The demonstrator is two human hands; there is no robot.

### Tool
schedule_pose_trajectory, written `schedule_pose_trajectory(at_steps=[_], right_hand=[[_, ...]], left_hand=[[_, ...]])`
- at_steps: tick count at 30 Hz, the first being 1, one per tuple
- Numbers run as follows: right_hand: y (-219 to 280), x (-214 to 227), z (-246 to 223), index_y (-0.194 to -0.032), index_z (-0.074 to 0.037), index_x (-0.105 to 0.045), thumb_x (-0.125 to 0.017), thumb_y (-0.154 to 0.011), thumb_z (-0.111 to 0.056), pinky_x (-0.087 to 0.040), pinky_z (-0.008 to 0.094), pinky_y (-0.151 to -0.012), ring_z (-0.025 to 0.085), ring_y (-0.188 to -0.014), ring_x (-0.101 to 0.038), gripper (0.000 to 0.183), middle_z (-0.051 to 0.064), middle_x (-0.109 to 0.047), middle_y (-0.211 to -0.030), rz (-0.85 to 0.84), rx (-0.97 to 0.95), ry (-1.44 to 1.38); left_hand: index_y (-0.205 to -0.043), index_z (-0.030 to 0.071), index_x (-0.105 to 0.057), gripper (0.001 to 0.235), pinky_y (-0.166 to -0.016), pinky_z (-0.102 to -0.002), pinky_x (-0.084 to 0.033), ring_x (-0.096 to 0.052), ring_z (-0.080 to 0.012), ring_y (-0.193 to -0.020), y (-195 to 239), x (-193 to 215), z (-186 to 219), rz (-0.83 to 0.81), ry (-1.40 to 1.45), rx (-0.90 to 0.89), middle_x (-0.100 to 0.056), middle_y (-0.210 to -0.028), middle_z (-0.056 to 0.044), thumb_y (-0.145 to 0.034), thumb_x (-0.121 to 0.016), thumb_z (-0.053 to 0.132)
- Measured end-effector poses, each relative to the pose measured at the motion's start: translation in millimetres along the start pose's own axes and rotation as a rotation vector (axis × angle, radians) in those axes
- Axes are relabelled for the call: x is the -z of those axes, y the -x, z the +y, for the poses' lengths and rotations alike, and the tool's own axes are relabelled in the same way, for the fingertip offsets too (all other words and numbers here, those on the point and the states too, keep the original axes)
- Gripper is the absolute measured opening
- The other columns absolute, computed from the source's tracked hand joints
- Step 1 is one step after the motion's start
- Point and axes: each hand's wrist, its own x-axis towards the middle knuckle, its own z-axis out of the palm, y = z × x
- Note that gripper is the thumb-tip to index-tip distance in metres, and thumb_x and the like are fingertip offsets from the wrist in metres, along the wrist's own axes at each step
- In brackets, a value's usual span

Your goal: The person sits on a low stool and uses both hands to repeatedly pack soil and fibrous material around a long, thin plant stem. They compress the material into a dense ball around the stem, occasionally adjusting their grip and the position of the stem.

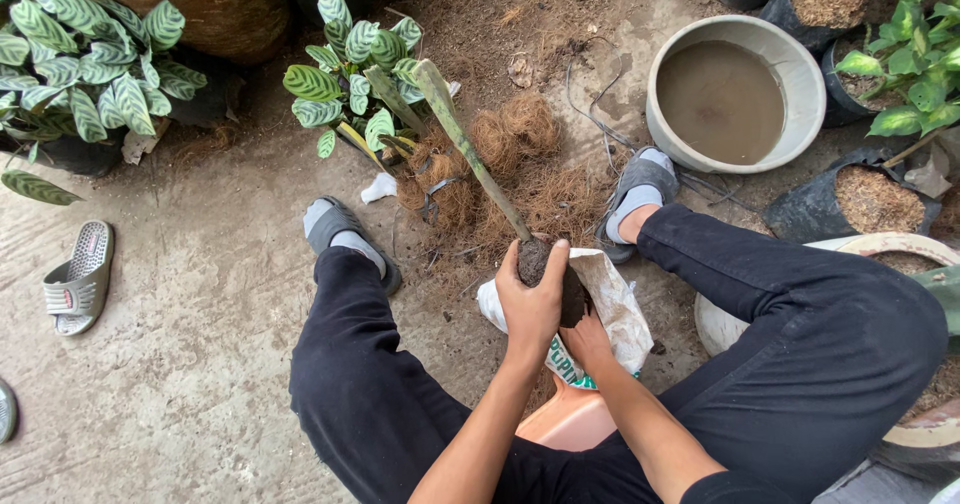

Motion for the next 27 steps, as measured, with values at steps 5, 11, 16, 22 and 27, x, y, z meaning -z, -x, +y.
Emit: schedule_pose_trajectory(at_steps=[5, 11, 16, 22, 27], right_hand=[[8, 7, -1, -0.134, -0.014, -0.062, -0.056, -0.091, -0.017, -0.040, 0.055, -0.105, 0.041, -0.126, -0.052, 0.043, 0.019, -0.060, -0.134, -0.083, -0.025, -0.014], [6, 4, 2, -0.129, -0.016, -0.067, -0.054, -0.098, -0.012, -0.047, 0.053, -0.101, 0.034, -0.117, -0.064, 0.034, 0.014, -0.068, -0.129, -0.332, -0.074, -0.126], [5, 0, 5, -0.120, -0.011, -0.070, -0.060, -0.087, -0.016, -0.049, 0.051, -0.094, 0.042, -0.112, -0.064, 0.034, 0.019, -0.070, -0.121, 0.246, -0.034, -0.326], [-2, 8, 13, -0.118, -0.009, -0.072, -0.062, -0.091, -0.040, -0.054, 0.048, -0.094, 0.039, -0.111, -0.066, 0.043, 0.020, -0.073, -0.116, -0.150, -0.611, -0.872], [-21, 21, 35, -0.115, -0.014, -0.070, -0.083, -0.065, -0.043, -0.054, 0.046, -0.086, 0.038, -0.105, -0.067, 0.059, 0.014, -0.073, -0.112, -0.101, -0.263, -0.604]], left_hand=[[-0.101, -0.003, -0.068, 0.028, -0.075, -0.028, -0.053, -0.064, -0.0109, -0.080, 2, -3, 0, -0.014, -0.003, 0.005, -0.072, -0.089, -0.005, -0.090, -0.076, 0.022], [-0.102, -0.004, -0.068, 0.029, -0.078, -0.027, -0.053, -0.064, -0.0110, -0.082, 1, -8, -6, -0.023, -0.033, -0.061, -0.072, -0.091, -0.006, -0.091, -0.077, 0.021], [-0.101, -0.004, -0.068, 0.029, -0.076, -0.027, -0.053, -0.064, -0.0108, -0.081, -1, -7, -8, -0.044, 0.044, 0.018, -0.072, -0.091, -0.005, -0.090, -0.077, 0.022], [-0.099, -0.003, -0.069, 0.028, -0.073, -0.027, -0.053, -0.063, -0.0098, -0.078, -2, -6, -14, -0.073, 0.046, 0.025, -0.071, -0.088, -0.004, -0.089, -0.077, 0.022], [-0.095, -0.003, -0.069, 0.023, -0.069, -0.027, -0.053, -0.064, -0.0105, -0.074, -6, -3, -21, -0.087, 0.037, 0.051, -0.072, -0.084, -0.005, -0.088, -0.076, 0.018]])
